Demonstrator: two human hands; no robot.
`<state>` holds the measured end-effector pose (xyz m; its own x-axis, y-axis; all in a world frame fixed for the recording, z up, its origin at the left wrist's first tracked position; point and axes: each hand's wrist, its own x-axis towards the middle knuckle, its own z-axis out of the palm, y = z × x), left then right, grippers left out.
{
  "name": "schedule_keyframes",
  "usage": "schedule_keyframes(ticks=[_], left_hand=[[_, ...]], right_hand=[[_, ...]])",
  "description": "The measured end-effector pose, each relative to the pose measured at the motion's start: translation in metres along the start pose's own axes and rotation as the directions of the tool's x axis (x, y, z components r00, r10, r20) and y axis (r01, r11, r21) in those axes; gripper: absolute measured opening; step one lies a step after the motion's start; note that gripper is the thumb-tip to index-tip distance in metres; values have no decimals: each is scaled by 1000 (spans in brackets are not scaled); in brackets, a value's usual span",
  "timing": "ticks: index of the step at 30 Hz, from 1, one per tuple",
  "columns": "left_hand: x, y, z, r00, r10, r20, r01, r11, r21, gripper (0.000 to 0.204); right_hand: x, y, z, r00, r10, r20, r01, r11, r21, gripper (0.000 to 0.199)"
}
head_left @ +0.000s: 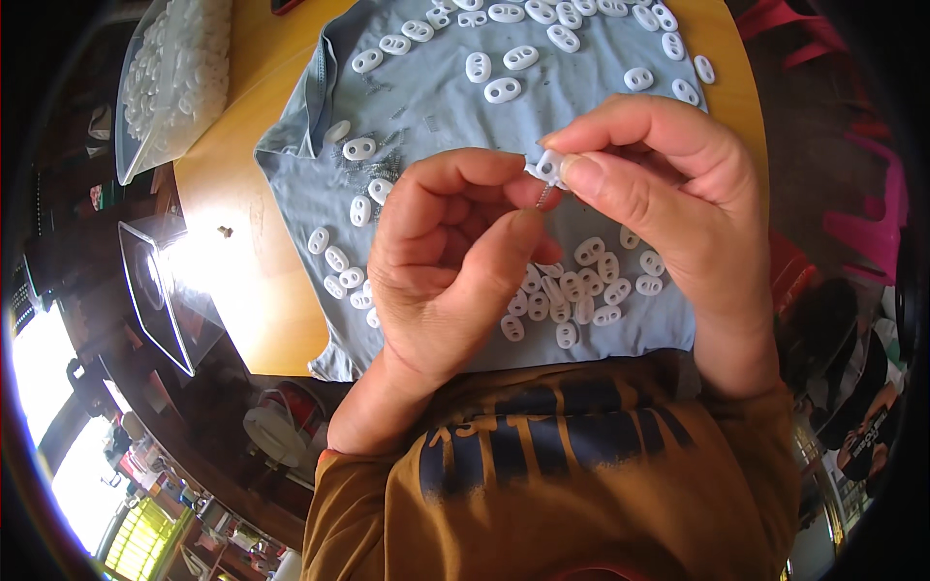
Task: Assembling small white plastic components by inserting metal pins into them.
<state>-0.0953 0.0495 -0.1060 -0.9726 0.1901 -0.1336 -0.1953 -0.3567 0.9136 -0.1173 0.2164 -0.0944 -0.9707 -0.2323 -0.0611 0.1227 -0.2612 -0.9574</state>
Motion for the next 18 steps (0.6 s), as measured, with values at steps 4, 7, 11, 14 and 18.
schedule_keyframes(ticks=[4, 7, 11, 14, 18], left_hand=[[3, 1, -5, 1000, 3, -10, -3, 998, -56, 24], [8, 1, -4, 1000, -27, 15, 29, 995, -97, 21], [9, 2, -3, 998, -58, -6, 58, 997, -58, 22], [7, 5, -3, 999, -12, -49, 13, 1000, 13, 25], [4, 12, -2, 991, 4, -133, 21, 981, 192, 27]], right_hand=[[1, 0, -3, 998, 52, 39, -54, 997, 48, 13], [1, -1, -2, 997, 66, 47, -69, 995, 68, 14], [2, -1, -2, 998, 56, -1, -56, 998, 32, 15], [2, -5, -7, 1000, 21, -23, -22, 998, -61, 17], [5, -5, -11, 998, 24, -60, -26, 999, -21, 18]])
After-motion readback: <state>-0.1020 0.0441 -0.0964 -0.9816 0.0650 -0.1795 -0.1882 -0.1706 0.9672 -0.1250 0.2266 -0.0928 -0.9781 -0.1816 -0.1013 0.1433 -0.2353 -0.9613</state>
